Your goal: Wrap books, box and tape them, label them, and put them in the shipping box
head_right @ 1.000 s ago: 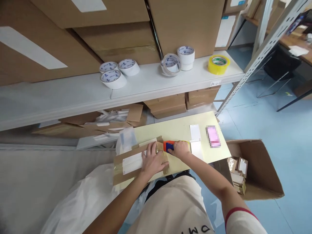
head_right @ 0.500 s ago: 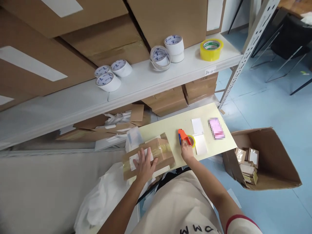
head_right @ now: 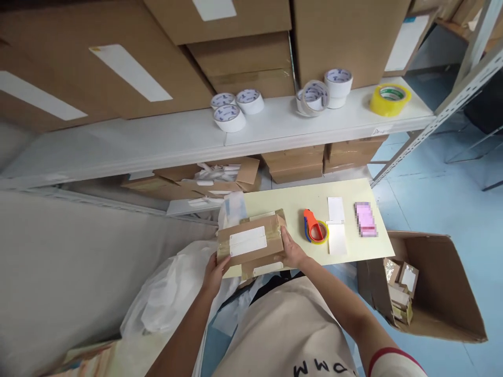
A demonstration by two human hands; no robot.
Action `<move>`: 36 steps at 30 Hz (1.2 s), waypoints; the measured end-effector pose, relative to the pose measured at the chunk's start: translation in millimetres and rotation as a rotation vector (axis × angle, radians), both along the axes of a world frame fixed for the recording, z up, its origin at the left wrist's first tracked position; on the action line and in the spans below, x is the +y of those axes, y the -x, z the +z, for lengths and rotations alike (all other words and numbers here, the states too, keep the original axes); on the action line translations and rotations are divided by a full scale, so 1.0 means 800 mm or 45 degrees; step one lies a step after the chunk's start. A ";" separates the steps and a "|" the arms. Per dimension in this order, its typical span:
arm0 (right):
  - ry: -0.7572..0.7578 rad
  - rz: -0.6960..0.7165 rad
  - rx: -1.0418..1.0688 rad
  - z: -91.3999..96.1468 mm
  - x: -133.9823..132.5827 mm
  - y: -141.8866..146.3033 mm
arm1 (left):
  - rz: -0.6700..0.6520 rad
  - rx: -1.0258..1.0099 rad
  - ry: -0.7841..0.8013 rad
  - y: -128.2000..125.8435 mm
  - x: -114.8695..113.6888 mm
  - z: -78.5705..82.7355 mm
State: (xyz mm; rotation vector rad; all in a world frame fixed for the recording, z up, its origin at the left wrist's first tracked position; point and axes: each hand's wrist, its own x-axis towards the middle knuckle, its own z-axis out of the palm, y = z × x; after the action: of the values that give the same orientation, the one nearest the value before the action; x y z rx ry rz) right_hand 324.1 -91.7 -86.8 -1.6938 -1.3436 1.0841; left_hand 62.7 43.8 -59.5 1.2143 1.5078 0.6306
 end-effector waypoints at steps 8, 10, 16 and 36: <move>0.195 -0.175 0.132 -0.011 -0.025 0.015 | -0.230 -0.100 0.068 0.021 -0.004 -0.019; 0.183 -0.282 0.170 -0.004 -0.028 0.022 | -0.297 -0.116 -0.023 0.023 -0.001 -0.017; -0.047 -0.728 0.217 0.049 -0.021 0.012 | -0.372 -0.407 -0.233 0.014 0.042 0.020; 0.032 -0.936 0.241 0.020 -0.064 0.054 | -0.843 -0.151 -0.144 0.042 0.052 -0.064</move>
State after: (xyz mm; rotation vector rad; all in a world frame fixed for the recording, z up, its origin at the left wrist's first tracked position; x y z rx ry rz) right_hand 280.8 -143.0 -70.6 -1.8239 -0.5032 0.7901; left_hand 29.1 85.5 -110.5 1.6227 0.8943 0.3318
